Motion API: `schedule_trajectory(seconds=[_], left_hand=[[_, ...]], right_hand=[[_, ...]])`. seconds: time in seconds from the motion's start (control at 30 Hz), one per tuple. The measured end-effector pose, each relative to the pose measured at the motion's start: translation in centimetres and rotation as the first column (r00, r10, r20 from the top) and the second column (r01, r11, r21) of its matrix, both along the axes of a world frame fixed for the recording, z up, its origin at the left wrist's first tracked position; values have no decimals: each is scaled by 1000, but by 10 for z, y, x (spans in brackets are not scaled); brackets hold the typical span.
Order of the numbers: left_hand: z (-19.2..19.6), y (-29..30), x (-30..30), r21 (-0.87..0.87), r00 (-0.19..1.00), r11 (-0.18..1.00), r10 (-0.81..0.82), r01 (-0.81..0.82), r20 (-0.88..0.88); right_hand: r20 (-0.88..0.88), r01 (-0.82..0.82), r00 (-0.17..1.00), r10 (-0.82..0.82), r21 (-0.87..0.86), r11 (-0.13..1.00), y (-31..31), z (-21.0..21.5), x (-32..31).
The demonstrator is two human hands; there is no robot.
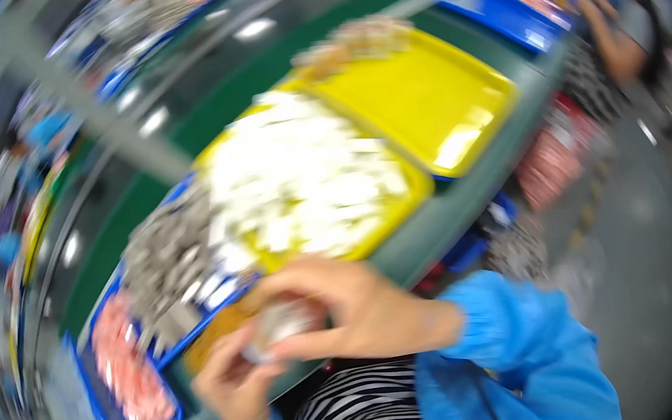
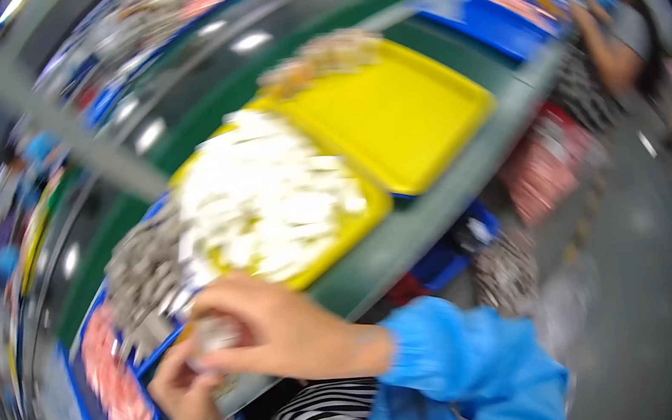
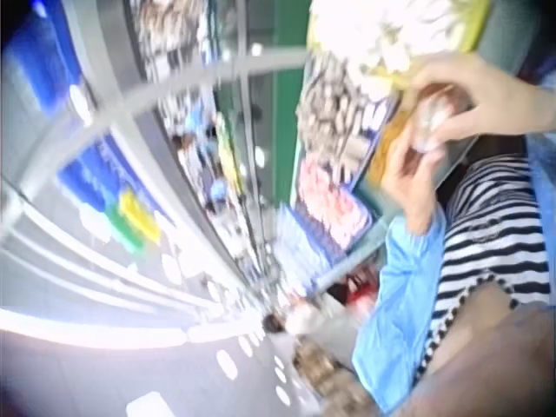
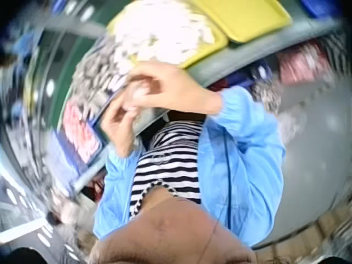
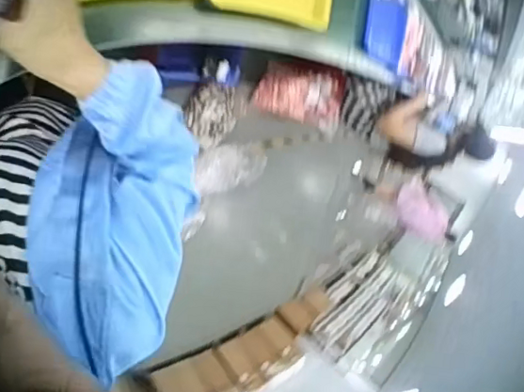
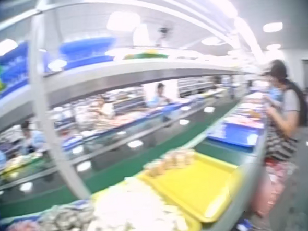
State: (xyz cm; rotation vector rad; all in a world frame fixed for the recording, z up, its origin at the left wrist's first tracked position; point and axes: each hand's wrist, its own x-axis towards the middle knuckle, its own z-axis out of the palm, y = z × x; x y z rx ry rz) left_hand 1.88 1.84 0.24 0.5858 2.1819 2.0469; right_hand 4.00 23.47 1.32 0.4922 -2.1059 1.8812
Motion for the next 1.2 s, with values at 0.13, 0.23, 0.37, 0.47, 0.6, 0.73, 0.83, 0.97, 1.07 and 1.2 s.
schedule_trajectory(seconds=[0.13,0.23,0.37,0.47,0.6,0.73,0.83,0.97,1.07,1.2], left_hand=[[-1,-6,2,228,968,973,-96,42,232],[1,-24,6,384,879,922,-142,-50,455],[8,-41,-2,533,794,832,-217,-153,567],[7,-49,-3,534,805,834,-217,-142,552],[4,-58,-11,473,767,874,-228,-109,599],[-4,-66,-19,488,727,873,-324,-18,605],[-3,-69,-21,487,729,874,-330,-4,599],[-5,-69,-22,488,759,873,-302,-23,577],[-3,-69,-22,431,823,901,-216,-39,526],[0,-62,-22,201,904,980,-93,8,417]], right_hand=[[239,-173,955,178,-40,984,-8,11,-18],[413,-273,858,306,-137,952,-26,29,-37],[56,-187,982,179,232,954,-42,39,-46],[-258,-36,941,219,567,823,-62,39,-51],[-251,-42,943,217,558,829,-69,32,-63],[-180,-143,941,285,555,820,-72,25,-66],[-202,-154,931,305,540,828,-73,17,-70],[-254,-132,920,299,517,846,-74,-2,-73],[-170,-182,942,288,464,867,-73,11,-72],[173,-328,941,292,245,912,-55,20,-68]])
